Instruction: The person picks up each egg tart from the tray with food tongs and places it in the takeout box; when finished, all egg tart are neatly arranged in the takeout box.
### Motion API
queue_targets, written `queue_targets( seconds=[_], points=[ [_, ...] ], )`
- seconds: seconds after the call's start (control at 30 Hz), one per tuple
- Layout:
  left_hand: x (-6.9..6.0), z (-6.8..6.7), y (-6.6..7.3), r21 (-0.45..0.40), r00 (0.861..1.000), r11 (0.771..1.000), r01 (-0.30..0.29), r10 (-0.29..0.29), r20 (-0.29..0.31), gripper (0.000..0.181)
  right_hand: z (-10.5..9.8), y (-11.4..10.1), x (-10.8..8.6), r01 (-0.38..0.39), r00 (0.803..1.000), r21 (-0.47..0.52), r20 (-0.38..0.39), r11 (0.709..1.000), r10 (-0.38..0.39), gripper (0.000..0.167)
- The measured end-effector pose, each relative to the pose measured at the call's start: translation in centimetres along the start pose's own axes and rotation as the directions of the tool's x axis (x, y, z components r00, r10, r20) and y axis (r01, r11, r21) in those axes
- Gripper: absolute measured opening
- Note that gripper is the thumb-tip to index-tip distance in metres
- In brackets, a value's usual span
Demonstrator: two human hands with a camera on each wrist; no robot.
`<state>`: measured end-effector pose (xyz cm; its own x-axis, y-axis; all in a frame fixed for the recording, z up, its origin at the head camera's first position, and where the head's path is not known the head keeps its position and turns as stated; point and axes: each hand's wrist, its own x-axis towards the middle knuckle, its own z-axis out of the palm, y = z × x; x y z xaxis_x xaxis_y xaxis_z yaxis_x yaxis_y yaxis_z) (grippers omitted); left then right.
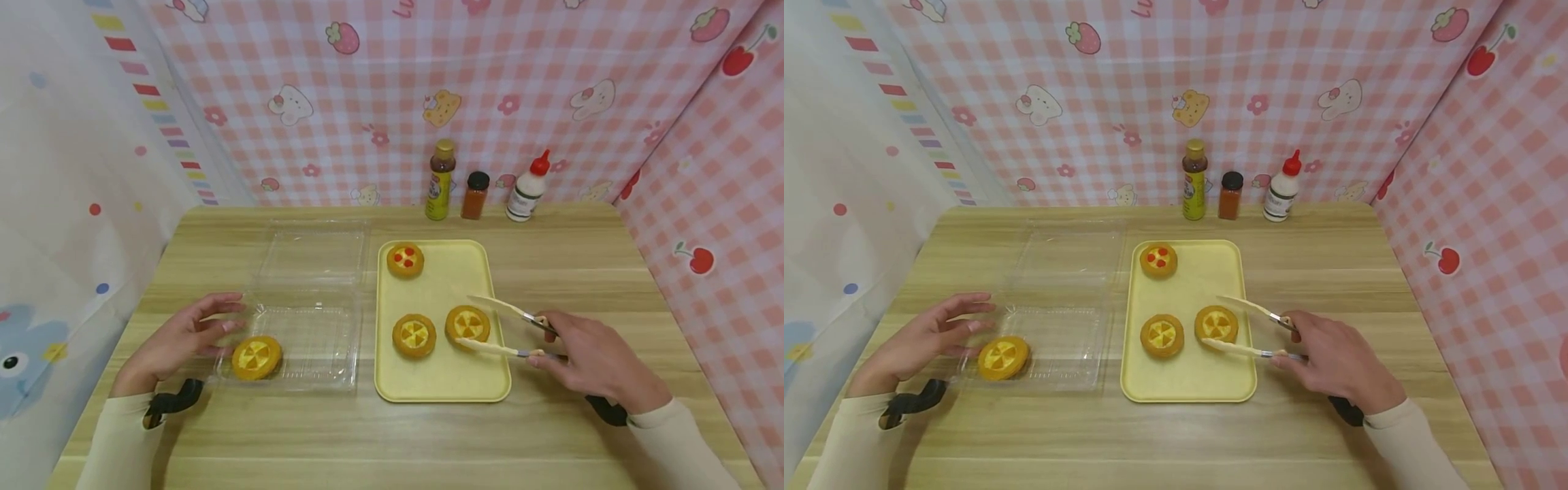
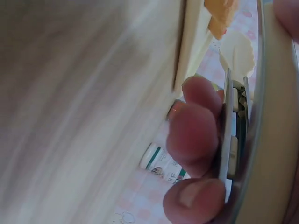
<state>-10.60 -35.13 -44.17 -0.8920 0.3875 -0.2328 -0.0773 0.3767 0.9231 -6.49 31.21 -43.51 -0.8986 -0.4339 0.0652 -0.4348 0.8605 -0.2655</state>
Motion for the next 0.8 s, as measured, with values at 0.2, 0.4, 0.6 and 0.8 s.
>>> queue_targets(
  seconds=[0.2, 0.4, 0.6, 0.8],
  points=[
    [-0.02, -0.08, -0.01, 0.001, 1.0, 1.0, -0.001, 0.001, -0.002, 0.059, 0.29, -0.03, -0.53, -0.019, 1.0, -0.005, 0.004, 1.0, 0.019, 0.05],
    [0.01, 0.04, 0.15, 0.0, 1.0, 1.0, 0.012, -0.012, -0.008, 0.059, 0.57, 0.0, -0.78, -0.001, 1.0, -0.024, -0.031, 1.0, 0.001, 0.055],
    [-0.03, 0.11, 0.23, -0.003, 1.0, 1.0, 0.015, -0.015, -0.013, 0.059, 0.5, -0.23, -0.8, -0.008, 0.999, -0.029, -0.043, 1.0, 0.007, 0.056],
    [-0.1, 0.14, 0.09, -0.007, 1.0, 1.0, 0.01, -0.01, -0.014, 0.059, 0.9, -0.44, -0.72, -0.008, 0.999, -0.058, -0.036, 0.998, 0.005, 0.052]
  ],
)
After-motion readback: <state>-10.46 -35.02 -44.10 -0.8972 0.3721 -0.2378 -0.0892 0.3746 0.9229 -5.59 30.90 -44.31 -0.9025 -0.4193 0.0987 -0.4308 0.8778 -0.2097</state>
